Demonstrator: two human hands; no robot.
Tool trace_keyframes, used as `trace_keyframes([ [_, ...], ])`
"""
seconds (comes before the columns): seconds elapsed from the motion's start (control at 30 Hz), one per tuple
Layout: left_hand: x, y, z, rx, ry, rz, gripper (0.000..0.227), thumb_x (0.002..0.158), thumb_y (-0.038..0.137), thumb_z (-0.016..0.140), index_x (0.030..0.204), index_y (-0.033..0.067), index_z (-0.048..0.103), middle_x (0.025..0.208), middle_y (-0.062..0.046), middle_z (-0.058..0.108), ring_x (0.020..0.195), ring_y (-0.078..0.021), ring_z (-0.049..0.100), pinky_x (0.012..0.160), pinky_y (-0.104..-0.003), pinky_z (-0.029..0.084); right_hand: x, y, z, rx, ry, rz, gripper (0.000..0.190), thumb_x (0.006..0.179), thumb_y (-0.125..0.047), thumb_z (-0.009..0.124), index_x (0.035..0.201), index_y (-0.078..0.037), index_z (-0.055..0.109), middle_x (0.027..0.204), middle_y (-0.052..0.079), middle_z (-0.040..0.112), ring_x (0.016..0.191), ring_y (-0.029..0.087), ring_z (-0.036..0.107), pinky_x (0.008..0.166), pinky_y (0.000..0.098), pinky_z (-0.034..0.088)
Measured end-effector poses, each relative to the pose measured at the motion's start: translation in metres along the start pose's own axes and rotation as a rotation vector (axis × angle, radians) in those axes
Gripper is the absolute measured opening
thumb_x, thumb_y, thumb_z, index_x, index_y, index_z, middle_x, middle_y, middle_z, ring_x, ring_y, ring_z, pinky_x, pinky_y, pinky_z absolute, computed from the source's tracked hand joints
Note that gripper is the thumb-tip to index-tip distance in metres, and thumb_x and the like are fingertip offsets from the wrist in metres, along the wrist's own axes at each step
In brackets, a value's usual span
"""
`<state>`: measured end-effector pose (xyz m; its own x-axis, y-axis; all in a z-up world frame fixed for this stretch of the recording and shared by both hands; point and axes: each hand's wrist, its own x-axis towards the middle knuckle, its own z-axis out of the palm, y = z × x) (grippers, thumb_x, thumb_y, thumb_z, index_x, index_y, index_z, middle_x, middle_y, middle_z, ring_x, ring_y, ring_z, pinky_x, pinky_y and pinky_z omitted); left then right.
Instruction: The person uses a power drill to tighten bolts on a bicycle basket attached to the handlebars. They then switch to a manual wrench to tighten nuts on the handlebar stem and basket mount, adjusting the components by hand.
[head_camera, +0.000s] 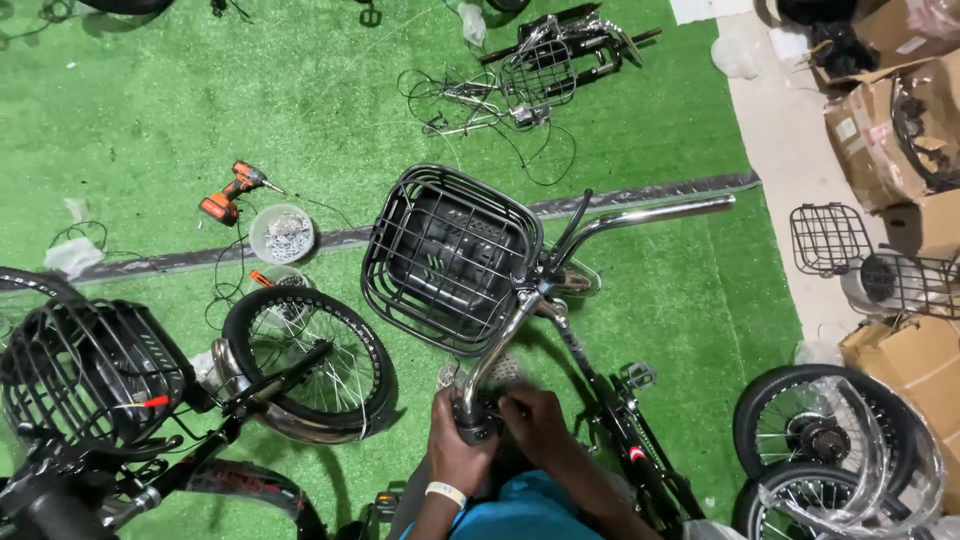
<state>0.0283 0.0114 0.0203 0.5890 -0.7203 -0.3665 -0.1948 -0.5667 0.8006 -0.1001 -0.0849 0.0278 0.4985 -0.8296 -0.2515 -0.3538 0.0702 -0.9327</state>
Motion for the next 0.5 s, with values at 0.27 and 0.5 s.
trace_keyframes([
  [0.27, -0.001, 0.007, -0.011, 0.234, -0.141, -0.078, 0.093, 0.065, 0.048, 0.090, 0.139, 0.0189, 0.042, 0.141, -0.007, 0.044, 0.117, -0.0324, 0.062, 0.084, -0.050, 0.066, 0.021, -0.023, -0.073, 0.255, 0.100, 0.090, 0.038, 0.099, -0.025, 0.059, 0.066, -0.018, 0.042, 0.063, -0.003, 0.037, 0.059, 0.012, 0.036, 0.056, 0.0346, 0.030],
  [0.5, -0.019, 0.053, -0.019, 0.088, -0.100, -0.301, 0.107, 0.072, 0.034, 0.087, 0.157, 0.0207, 0.023, 0.162, -0.010, 0.027, 0.142, -0.0389, 0.044, 0.117, -0.055, 0.042, 0.030, 0.140, -0.131, -0.182, 0.211, 0.721, 0.044, 0.087, -0.053, 0.070, 0.075, -0.011, 0.066, 0.071, 0.011, 0.072, 0.066, 0.025, 0.067, 0.064, 0.0398, 0.046],
])
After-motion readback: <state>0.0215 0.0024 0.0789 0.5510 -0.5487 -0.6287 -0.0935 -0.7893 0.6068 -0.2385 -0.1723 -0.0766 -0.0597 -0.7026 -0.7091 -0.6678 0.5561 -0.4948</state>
